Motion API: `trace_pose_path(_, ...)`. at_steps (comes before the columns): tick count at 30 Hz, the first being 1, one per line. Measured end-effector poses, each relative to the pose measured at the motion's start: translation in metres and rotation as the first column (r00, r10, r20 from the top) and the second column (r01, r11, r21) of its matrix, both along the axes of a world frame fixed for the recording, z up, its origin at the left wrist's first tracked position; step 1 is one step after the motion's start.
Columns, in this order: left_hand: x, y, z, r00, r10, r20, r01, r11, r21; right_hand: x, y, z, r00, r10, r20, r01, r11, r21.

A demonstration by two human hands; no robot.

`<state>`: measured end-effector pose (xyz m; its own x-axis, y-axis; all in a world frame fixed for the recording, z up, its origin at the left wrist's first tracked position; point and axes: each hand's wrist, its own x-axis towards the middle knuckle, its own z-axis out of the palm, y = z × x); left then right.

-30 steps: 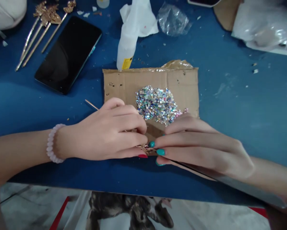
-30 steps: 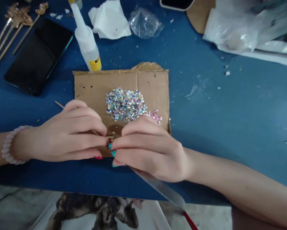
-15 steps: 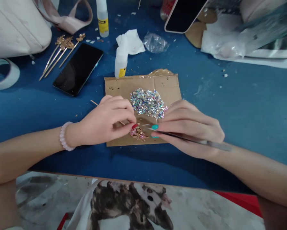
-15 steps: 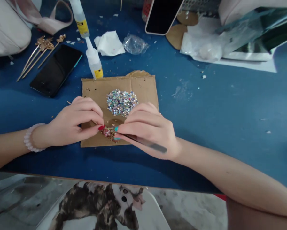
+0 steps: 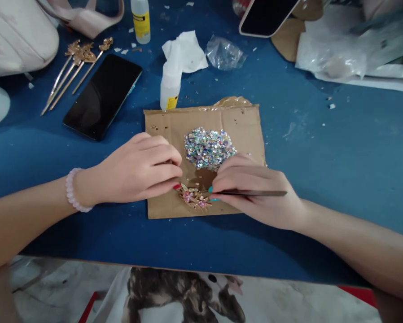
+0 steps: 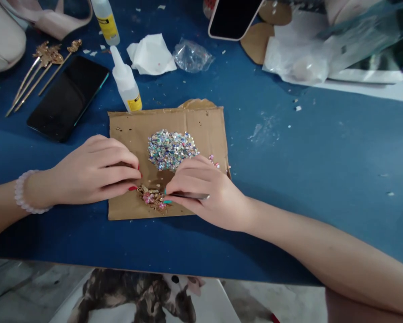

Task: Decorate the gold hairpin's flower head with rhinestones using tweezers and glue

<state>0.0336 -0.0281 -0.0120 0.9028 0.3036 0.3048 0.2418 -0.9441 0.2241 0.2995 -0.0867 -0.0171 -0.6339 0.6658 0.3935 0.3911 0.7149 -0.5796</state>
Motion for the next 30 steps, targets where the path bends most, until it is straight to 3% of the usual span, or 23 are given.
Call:
trace_pose_path(4,-0.004,0.003,-0.002,0.995,-0.099,0.0,0.099,0.993,-0.069,0.001,-0.001,0.004,0.999,0.034,0.003,-0.034,0.998,-0.052)
trace_pose_path(8,0.0,0.004,0.0,0.993,-0.112,-0.039,0.098,0.96,-0.261,0.004,-0.002,0.006,0.997,0.078,-0.004,-0.078,0.992,-0.097)
trace_pose_path(10,0.004,0.004,0.002,0.993,-0.063,-0.097,0.014,0.897,-0.442,0.006,-0.003,0.007,0.994,0.106,0.001,-0.105,0.988,-0.117)
trace_pose_path(12,0.007,0.004,0.004,0.985,0.009,-0.175,-0.116,0.783,-0.612,0.006,-0.004,0.008,0.993,0.119,0.007,-0.117,0.985,-0.128)
trace_pose_path(14,0.009,0.005,0.006,0.968,0.062,-0.243,-0.22,0.675,-0.704,0.006,-0.004,0.009,0.993,0.114,0.017,-0.111,0.986,-0.126)
trace_pose_path(16,0.01,0.005,0.006,0.957,0.079,-0.28,-0.267,0.622,-0.736,0.004,-0.003,0.011,0.993,0.11,0.029,-0.106,0.988,-0.111)
trace_pose_path(23,0.007,0.005,0.003,0.947,0.075,-0.311,-0.293,0.597,-0.747,0.001,-0.002,0.011,0.992,0.116,0.052,-0.111,0.99,-0.09)
trace_pose_path(30,0.006,0.005,0.003,0.964,0.065,-0.259,-0.243,0.614,-0.751,0.001,-0.005,0.004,0.995,0.088,0.042,-0.089,0.996,0.028)
